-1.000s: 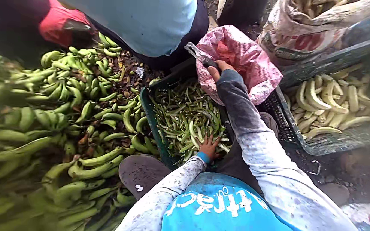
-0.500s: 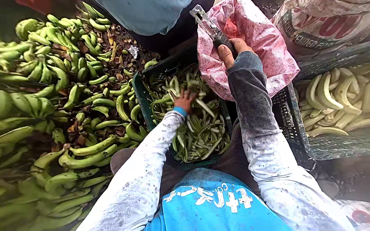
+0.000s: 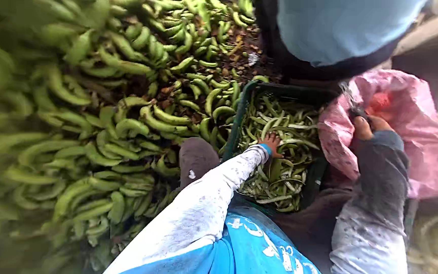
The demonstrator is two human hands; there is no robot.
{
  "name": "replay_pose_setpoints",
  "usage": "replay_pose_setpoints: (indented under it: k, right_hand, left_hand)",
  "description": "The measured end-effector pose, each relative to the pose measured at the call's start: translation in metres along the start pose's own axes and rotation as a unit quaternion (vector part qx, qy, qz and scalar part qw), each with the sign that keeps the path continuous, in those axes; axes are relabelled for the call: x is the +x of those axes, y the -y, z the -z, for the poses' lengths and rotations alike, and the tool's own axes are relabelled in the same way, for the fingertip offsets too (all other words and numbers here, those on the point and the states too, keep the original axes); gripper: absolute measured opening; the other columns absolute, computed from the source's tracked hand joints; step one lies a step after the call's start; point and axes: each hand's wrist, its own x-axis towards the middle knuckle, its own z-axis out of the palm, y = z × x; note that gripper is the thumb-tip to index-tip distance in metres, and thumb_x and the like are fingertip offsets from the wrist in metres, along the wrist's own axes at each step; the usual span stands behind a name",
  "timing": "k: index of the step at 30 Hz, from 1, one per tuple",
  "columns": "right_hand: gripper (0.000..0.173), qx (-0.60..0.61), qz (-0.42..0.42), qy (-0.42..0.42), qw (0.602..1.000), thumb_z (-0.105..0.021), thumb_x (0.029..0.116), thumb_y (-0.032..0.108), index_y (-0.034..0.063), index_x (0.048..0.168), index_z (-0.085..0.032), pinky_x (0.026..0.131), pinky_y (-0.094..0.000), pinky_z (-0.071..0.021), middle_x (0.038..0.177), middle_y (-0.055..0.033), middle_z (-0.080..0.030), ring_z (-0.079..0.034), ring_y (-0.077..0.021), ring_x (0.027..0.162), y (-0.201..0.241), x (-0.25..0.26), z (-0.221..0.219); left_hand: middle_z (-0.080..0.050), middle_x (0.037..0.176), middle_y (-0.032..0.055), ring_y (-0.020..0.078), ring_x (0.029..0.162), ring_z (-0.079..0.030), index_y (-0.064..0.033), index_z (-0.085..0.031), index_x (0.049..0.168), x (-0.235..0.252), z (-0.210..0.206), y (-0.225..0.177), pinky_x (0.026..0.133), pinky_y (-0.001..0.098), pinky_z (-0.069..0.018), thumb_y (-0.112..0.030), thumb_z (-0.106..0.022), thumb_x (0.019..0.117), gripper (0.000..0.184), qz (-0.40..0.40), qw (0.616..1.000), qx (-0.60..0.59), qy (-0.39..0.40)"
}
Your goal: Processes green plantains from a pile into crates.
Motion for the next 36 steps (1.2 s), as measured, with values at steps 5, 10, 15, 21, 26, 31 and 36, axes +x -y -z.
replay_pose_setpoints:
  k: [5,10,15,21,26,31,36]
  right_hand:
    - [0.045,-0.016,0.033,0.067,0.997,-0.047,0.1081,0.025,-0.01,0.136,-0.057,0.111,-0.0549,-0.0407,0.133,-0.0364,-0.059,-0.057,-0.045,0.127,-0.024,0.032,-0.018]
    - [0.043,-0.017,0.077,0.119,0.99,-0.046,0.1078,0.02,-0.0133,0.135,-0.055,0.097,-0.0553,-0.0458,0.121,-0.0407,-0.059,-0.06,-0.0453,0.103,-0.026,0.044,-0.037]
    - [0.04,-0.06,0.113,0.115,0.985,-0.052,0.104,0.013,-0.0191,0.128,-0.057,0.092,-0.0449,-0.0506,0.11,-0.0399,-0.064,-0.064,-0.0397,0.093,0.005,0.031,-0.053]
    - [0.045,-0.126,0.088,0.206,0.967,-0.054,0.1063,0.018,-0.0099,0.141,-0.052,0.114,-0.0607,-0.0346,0.138,-0.0395,-0.053,-0.05,-0.0511,0.133,0.015,0.025,-0.057]
    - [0.045,-0.118,0.153,0.183,0.964,-0.056,0.1012,0.019,-0.0117,0.134,-0.058,0.109,-0.0599,-0.0405,0.131,-0.0392,-0.058,-0.056,-0.0506,0.125,-0.017,0.021,-0.075]
    - [0.043,-0.108,0.113,0.19,0.969,-0.06,0.1023,0.02,-0.008,0.135,-0.059,0.113,-0.0586,-0.0366,0.135,-0.0363,-0.057,-0.053,-0.0472,0.131,-0.028,0.028,-0.078]
    - [0.042,-0.156,0.105,0.124,0.974,-0.056,0.1046,0.02,-0.0117,0.131,-0.061,0.109,-0.0507,-0.0427,0.125,-0.0334,-0.065,-0.062,-0.0418,0.122,0.051,-0.045,-0.066]
  left_hand:
    - [-0.047,0.155,0.0191,0.043,0.143,-0.042,-0.0188,-0.037,0.16,-0.054,0.123,0.024,0.115,0.0732,-0.0233,-0.046,-0.063,0.1001,0.07,-0.041,0.999,-0.01,0.034]
    - [-0.047,0.155,0.0199,0.0438,0.142,-0.044,-0.0137,-0.043,0.156,-0.137,0.192,0.152,0.11,0.0713,-0.0352,-0.038,-0.068,0.0977,0.068,0.083,0.956,-0.092,-0.266]
    - [-0.046,0.149,0.0315,0.0468,0.137,-0.047,-0.0003,-0.04,0.153,-0.229,0.14,0.267,0.112,0.0591,-0.0406,-0.029,-0.07,0.0964,0.07,0.297,0.735,-0.267,-0.547]
    - [-0.053,0.138,0.0229,0.0305,0.11,-0.058,-0.0014,-0.04,0.149,-0.21,0.063,0.303,0.093,0.0461,-0.0486,-0.045,-0.044,0.109,0.059,0.29,0.445,-0.717,-0.451]
    - [-0.045,0.148,0.0213,0.0315,0.122,-0.054,-0.0067,-0.034,0.155,-0.199,0.094,0.314,0.098,0.0496,-0.0469,-0.048,-0.044,0.1079,0.063,0.194,0.308,-0.769,-0.526]
    - [-0.055,0.095,0.0087,0.0134,0.065,-0.046,-0.0044,-0.049,0.14,-0.208,0.147,0.322,0.06,0.0293,-0.0437,-0.048,-0.045,0.1082,0.054,0.285,0.362,-0.717,-0.524]
    - [-0.061,0.119,0.025,0.0278,0.09,-0.058,0.0029,-0.039,0.148,-0.225,0.153,0.273,0.083,0.0441,-0.0499,-0.034,-0.048,0.1096,0.054,0.208,0.504,-0.626,-0.558]
